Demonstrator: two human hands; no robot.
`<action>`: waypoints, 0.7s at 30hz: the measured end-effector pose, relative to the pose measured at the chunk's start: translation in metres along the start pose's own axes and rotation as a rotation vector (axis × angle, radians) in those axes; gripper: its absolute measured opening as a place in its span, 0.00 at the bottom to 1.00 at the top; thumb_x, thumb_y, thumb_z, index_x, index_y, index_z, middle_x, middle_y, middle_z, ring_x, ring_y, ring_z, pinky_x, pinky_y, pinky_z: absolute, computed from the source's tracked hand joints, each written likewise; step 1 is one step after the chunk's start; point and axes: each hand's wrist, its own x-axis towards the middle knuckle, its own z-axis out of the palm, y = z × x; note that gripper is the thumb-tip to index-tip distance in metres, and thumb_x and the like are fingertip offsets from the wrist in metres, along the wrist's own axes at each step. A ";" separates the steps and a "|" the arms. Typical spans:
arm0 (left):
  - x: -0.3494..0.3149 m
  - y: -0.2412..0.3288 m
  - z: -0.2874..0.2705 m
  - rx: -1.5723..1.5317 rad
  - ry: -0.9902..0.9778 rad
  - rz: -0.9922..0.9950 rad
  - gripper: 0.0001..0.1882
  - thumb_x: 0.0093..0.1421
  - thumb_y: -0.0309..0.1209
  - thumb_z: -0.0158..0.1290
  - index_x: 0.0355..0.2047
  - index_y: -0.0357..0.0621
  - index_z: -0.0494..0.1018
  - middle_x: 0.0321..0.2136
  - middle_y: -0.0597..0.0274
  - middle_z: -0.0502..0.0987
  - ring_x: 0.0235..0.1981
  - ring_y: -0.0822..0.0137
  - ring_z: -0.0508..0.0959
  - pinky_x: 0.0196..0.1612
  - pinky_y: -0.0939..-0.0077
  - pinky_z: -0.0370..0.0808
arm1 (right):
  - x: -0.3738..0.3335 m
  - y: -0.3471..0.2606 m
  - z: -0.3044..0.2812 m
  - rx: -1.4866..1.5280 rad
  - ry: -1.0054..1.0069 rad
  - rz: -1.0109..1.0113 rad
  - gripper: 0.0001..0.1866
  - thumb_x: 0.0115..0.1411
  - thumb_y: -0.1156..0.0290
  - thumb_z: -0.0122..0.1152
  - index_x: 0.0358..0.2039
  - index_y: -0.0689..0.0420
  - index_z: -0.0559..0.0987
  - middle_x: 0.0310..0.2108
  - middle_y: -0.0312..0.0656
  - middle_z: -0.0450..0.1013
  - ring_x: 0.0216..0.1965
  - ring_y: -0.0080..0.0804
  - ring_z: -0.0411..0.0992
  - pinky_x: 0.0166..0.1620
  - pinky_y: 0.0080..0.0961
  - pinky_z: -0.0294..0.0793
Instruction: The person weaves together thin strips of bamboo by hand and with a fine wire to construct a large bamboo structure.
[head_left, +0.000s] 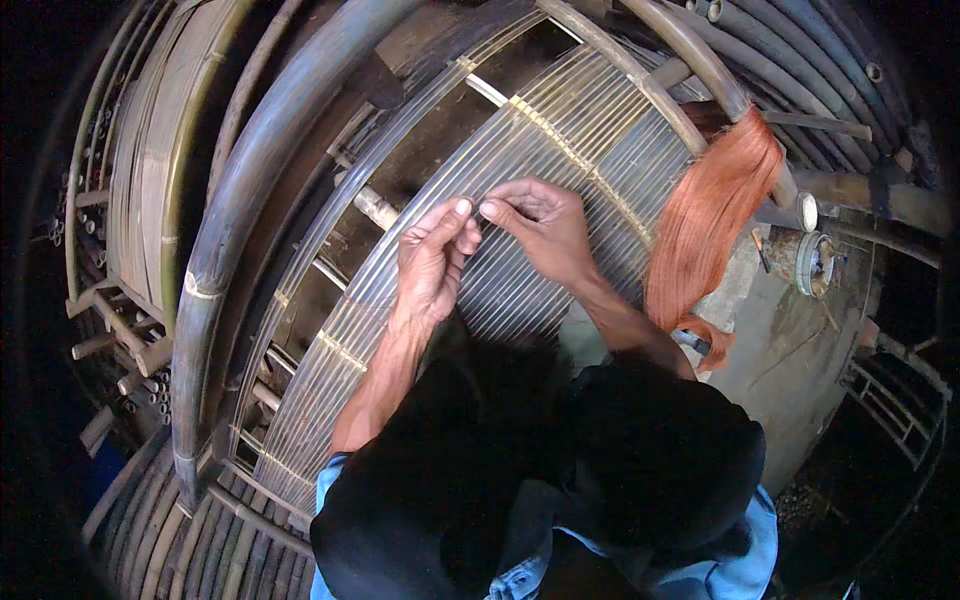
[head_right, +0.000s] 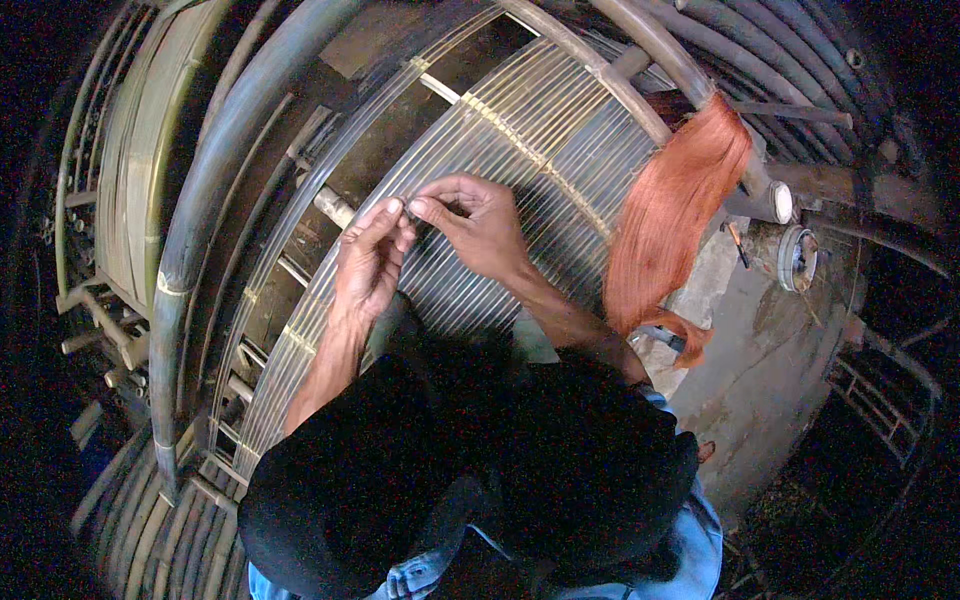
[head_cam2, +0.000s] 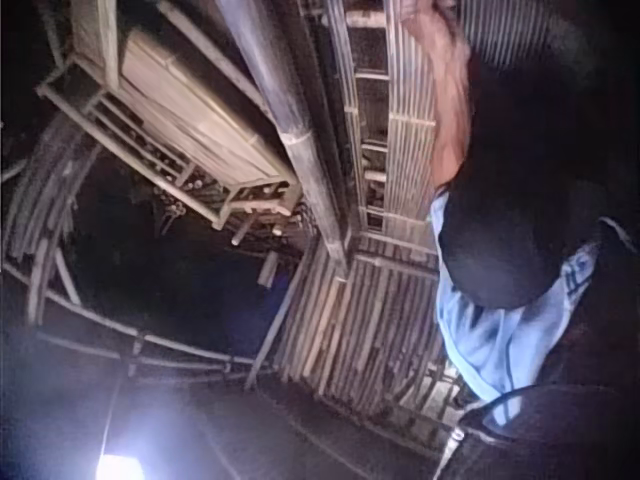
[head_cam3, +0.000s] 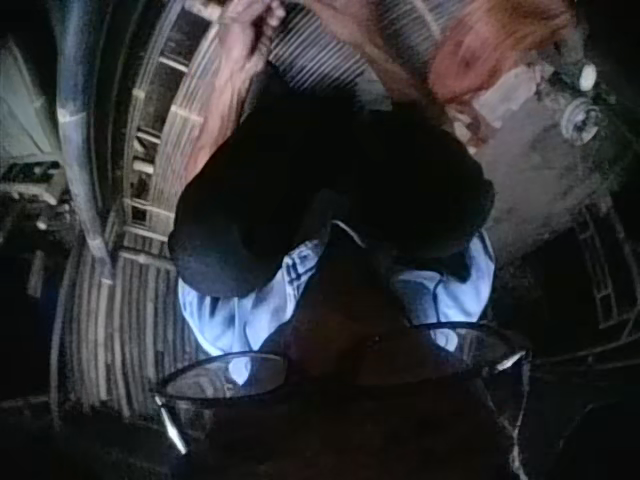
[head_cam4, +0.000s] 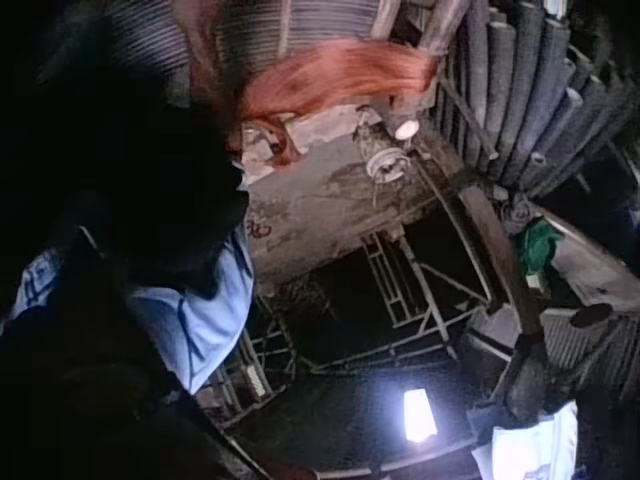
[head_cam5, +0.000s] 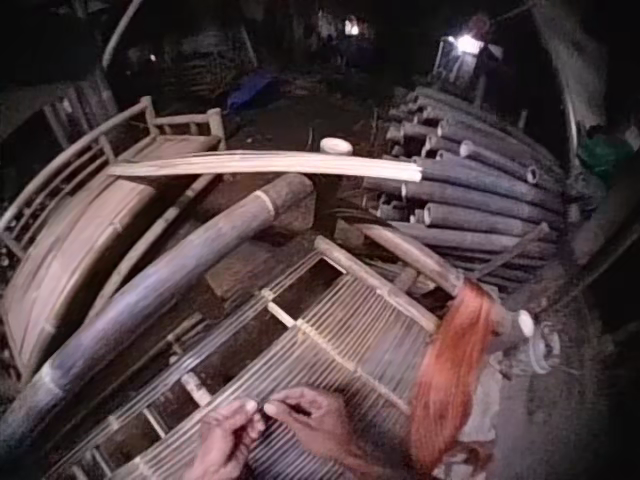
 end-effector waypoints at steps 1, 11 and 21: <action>-0.001 -0.004 0.004 -0.020 0.052 0.011 0.09 0.64 0.28 0.59 0.41 0.34 0.79 0.28 0.61 0.81 0.26 0.75 0.78 0.30 0.86 0.75 | -0.001 0.002 0.002 0.003 0.000 0.001 0.07 0.61 0.79 0.65 0.40 0.65 0.79 0.36 0.41 0.80 0.38 0.21 0.77 0.44 0.18 0.76; 0.001 -0.015 0.010 -0.064 0.104 -0.058 0.10 0.65 0.33 0.59 0.42 0.42 0.79 0.35 0.66 0.81 0.34 0.75 0.78 0.39 0.81 0.76 | -0.006 0.013 0.001 0.023 0.020 0.022 0.07 0.59 0.77 0.68 0.36 0.63 0.79 0.32 0.41 0.80 0.36 0.23 0.77 0.40 0.22 0.77; 0.001 -0.014 0.002 -0.067 0.146 -0.122 0.08 0.64 0.34 0.59 0.39 0.44 0.79 0.32 0.68 0.80 0.33 0.76 0.78 0.38 0.80 0.76 | -0.008 0.025 0.004 0.050 -0.033 0.040 0.08 0.59 0.76 0.69 0.36 0.63 0.79 0.31 0.40 0.80 0.33 0.22 0.77 0.36 0.20 0.77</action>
